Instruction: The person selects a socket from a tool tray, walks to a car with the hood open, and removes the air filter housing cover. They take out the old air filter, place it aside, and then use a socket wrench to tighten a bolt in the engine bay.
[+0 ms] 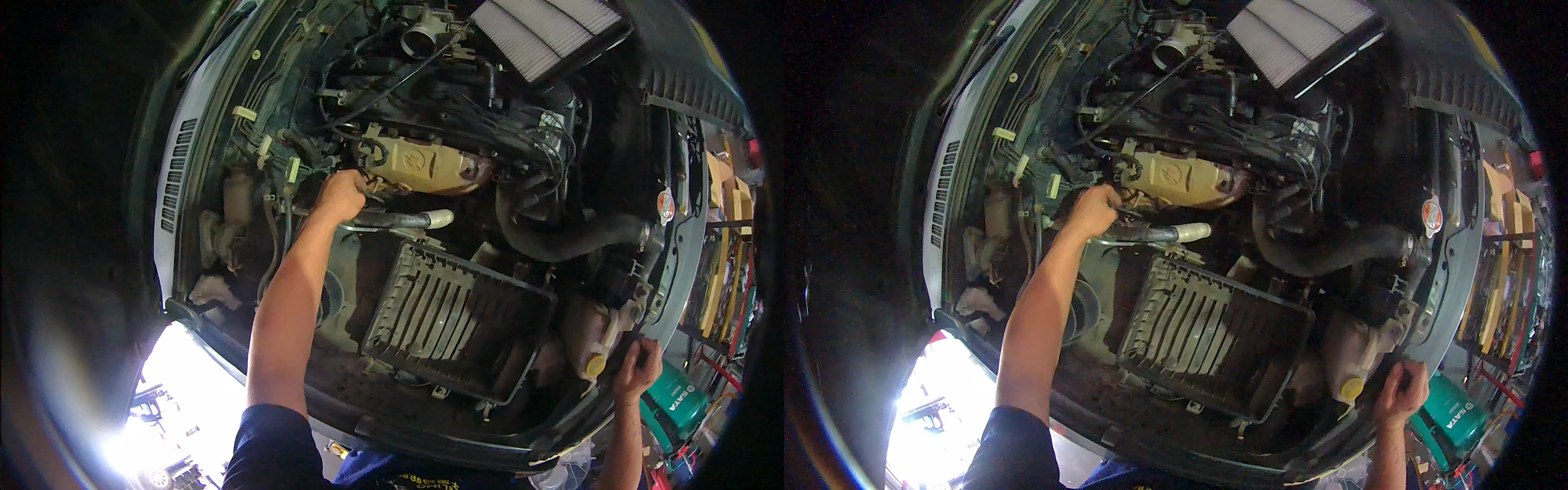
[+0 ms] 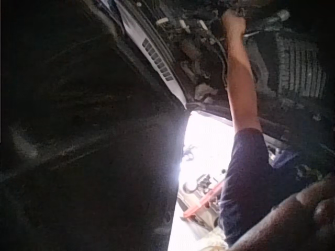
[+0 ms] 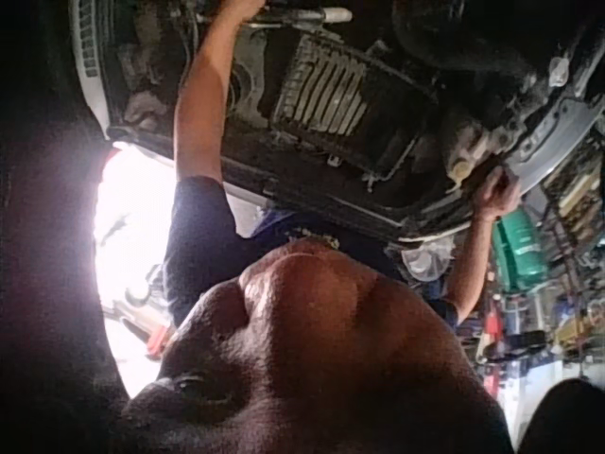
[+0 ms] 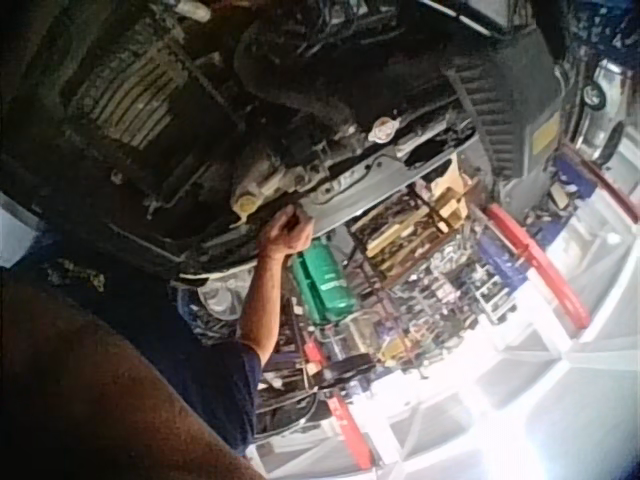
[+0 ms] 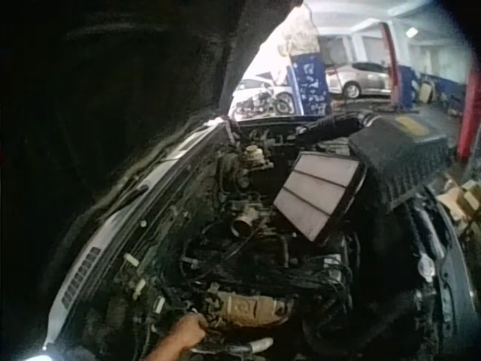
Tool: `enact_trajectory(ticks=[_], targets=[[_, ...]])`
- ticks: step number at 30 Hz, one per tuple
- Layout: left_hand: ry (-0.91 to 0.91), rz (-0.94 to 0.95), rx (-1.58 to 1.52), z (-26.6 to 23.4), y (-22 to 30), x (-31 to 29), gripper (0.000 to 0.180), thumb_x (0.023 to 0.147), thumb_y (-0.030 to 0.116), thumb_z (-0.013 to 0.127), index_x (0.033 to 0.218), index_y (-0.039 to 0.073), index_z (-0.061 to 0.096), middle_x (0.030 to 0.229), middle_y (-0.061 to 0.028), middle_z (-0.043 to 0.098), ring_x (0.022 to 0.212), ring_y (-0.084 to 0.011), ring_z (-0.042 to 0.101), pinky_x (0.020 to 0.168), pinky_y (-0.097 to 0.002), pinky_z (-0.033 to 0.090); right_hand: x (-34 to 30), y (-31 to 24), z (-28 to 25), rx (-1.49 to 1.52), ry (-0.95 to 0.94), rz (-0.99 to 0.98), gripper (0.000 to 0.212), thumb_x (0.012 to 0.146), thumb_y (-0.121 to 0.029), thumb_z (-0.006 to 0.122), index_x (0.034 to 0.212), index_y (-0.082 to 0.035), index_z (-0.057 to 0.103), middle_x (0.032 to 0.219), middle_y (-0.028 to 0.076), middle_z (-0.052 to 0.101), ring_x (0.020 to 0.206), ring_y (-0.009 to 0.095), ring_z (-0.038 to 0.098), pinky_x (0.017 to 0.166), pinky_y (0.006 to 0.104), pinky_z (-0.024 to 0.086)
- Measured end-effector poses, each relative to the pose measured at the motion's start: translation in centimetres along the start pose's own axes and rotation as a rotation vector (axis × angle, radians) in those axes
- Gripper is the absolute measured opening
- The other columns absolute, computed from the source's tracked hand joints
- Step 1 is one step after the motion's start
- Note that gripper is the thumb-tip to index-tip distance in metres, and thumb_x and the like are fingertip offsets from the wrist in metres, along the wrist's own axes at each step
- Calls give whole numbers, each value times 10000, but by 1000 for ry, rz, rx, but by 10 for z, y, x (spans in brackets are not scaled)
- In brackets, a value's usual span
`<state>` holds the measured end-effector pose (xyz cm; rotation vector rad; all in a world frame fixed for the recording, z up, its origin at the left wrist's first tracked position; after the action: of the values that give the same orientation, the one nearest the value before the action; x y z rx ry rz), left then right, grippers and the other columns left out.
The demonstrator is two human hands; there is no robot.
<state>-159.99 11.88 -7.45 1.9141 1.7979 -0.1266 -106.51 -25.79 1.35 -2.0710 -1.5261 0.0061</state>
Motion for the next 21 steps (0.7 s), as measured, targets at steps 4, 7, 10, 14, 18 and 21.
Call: enact_trajectory(ticks=[4,7,10,14,18,21], targets=[[-318,95,35,10,4,21,314,833,213,720,1071,17,779,1086,-219,758,1021,-413,710,880,-457,558,0,0,0,-14,0,-15,90,934,-73,664,921,-3,608,789,146,598,664,312,590,616,392,460],[-444,6,72,19,1,28,409,877,357,733,1125,35,776,1172,-222,741,1087,-371,700,933,-458,538,0,-1,0,39,0,-33,90,937,-70,660,914,-4,603,779,141,587,653,298,574,606,389,447],[-532,208,170,29,4,31,424,982,386,579,1209,76,758,1287,-171,716,1182,-327,665,1006,-443,502,1,-3,-2,40,12,-28,93,935,-71,662,901,-10,600,768,133,574,635,289,553,591,384,430],[-618,391,273,36,6,35,410,1021,289,524,1304,71,725,1352,-130,701,1235,-322,650,1088,-397,480,1,-4,-2,28,-33,11,78,940,-62,650,949,6,613,798,144,569,682,293,561,647,376,452],[-580,335,291,34,10,33,404,1021,283,523,1299,65,718,1333,-146,697,1217,-347,649,1073,-424,487,1,-5,1,37,-3,-5,80,937,-70,653,921,-3,614,763,125,571,646,271,552,604,377,431],[-516,158,263,26,18,28,385,1001,308,571,1249,63,736,1243,-184,720,1160,-378,669,1031,-458,507,1,-3,2,38,30,-9,93,939,-87,655,917,-3,620,752,121,577,632,265,550,585,377,423]])
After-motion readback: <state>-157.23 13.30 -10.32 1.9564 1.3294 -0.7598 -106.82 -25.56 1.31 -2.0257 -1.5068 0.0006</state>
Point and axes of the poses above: each hand's wrist, its own x-axis towards the middle knuckle, its own z-axis out of the palm, y = z × x, the point moved 3 cm from there along x, towards the middle knuckle
